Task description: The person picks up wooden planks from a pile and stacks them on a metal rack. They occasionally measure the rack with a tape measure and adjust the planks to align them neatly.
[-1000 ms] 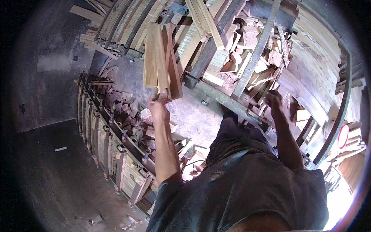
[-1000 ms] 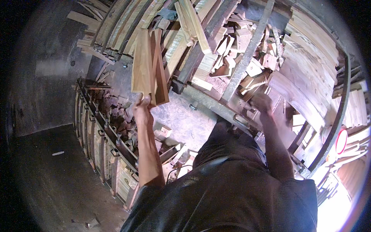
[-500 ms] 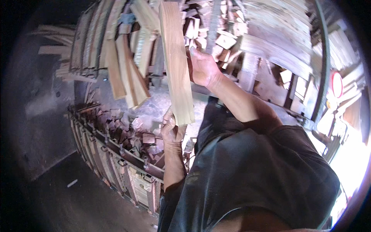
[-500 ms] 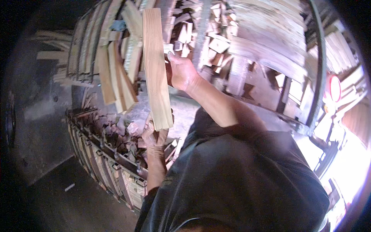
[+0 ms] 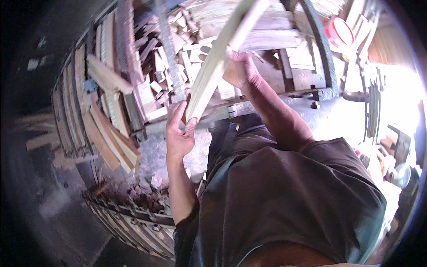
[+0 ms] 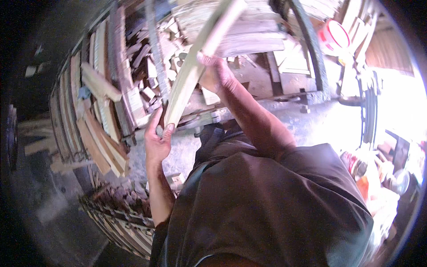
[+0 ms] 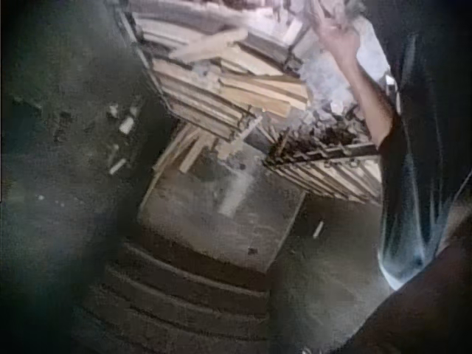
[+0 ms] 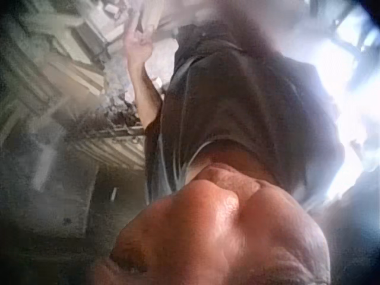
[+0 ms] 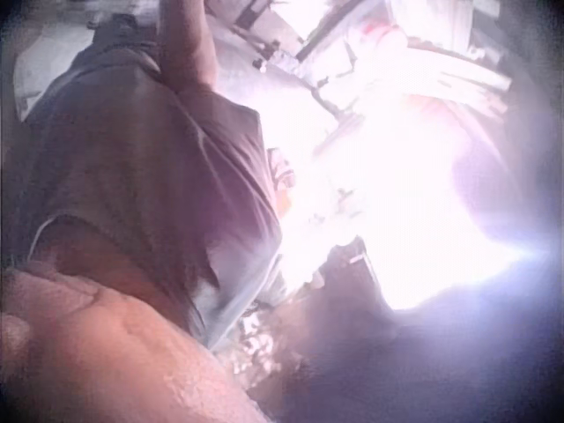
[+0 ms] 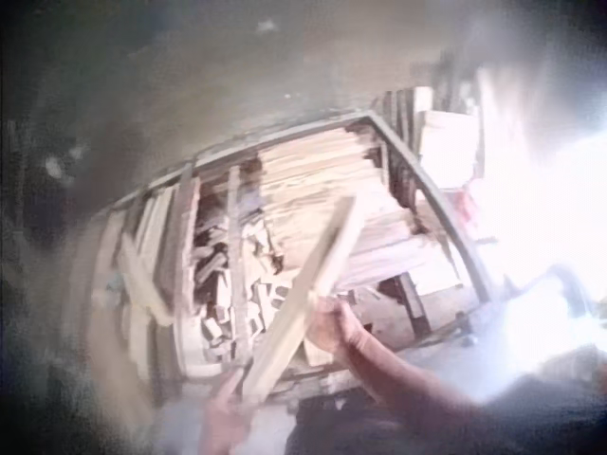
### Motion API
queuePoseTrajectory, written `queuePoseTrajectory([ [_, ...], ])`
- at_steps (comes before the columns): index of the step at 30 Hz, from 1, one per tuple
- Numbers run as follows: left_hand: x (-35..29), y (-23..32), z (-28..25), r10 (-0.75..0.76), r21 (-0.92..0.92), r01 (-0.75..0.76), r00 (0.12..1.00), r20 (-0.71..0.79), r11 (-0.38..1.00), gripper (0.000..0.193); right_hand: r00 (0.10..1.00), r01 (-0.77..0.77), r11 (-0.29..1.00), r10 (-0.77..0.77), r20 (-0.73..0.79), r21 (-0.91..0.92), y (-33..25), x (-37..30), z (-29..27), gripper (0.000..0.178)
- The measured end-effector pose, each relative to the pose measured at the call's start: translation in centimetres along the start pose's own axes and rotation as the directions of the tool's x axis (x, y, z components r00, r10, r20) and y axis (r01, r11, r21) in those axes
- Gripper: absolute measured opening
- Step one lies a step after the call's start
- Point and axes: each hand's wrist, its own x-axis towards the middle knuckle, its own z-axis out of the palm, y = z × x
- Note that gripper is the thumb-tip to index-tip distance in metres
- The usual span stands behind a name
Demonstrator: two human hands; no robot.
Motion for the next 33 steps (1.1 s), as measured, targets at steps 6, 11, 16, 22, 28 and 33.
queuePoseTrajectory([
  [6,4.7,2.7,3.5,0.265,0.322,-0.254,0.964,0.011,0.912,0.061,0.981,0.191,0.969,-0.182,-0.066,0.158,-4.0,-5.8,-4.5,0.058],
  [11,5.4,3.2,6.2,0.186,0.269,-0.144,0.973,-0.135,0.952,0.074,0.941,0.337,0.893,-0.32,-0.108,0.298,-5.2,-8.4,-4.9,0.082],
  [16,3.1,0.7,7.4,-0.042,0.038,0.048,0.987,-0.155,0.998,0.066,0.915,0.393,0.85,-0.323,-0.242,0.351,-5.9,-9.9,-7.6,0.054],
  [22,-0.3,-0.9,7.2,-0.078,0.04,0.081,0.994,-0.072,0.996,0.055,0.926,0.372,0.851,-0.312,-0.212,0.371,-4.4,-9.8,-15.6,0.038],
  [28,-2.3,-1.2,6.2,-0.204,0.046,0.209,0.974,-0.096,0.977,0.05,0.917,0.392,0.792,-0.292,-0.273,0.468,-3.0,-6.8,-18.5,0.027],
  [33,-4.2,-1.9,5.8,-0.267,0.037,0.274,0.954,-0.133,0.961,0.051,0.677,0.17,0.985,-0.091,-0.73,0.035,-2.6,-5.6,-13.7,0.032],
])
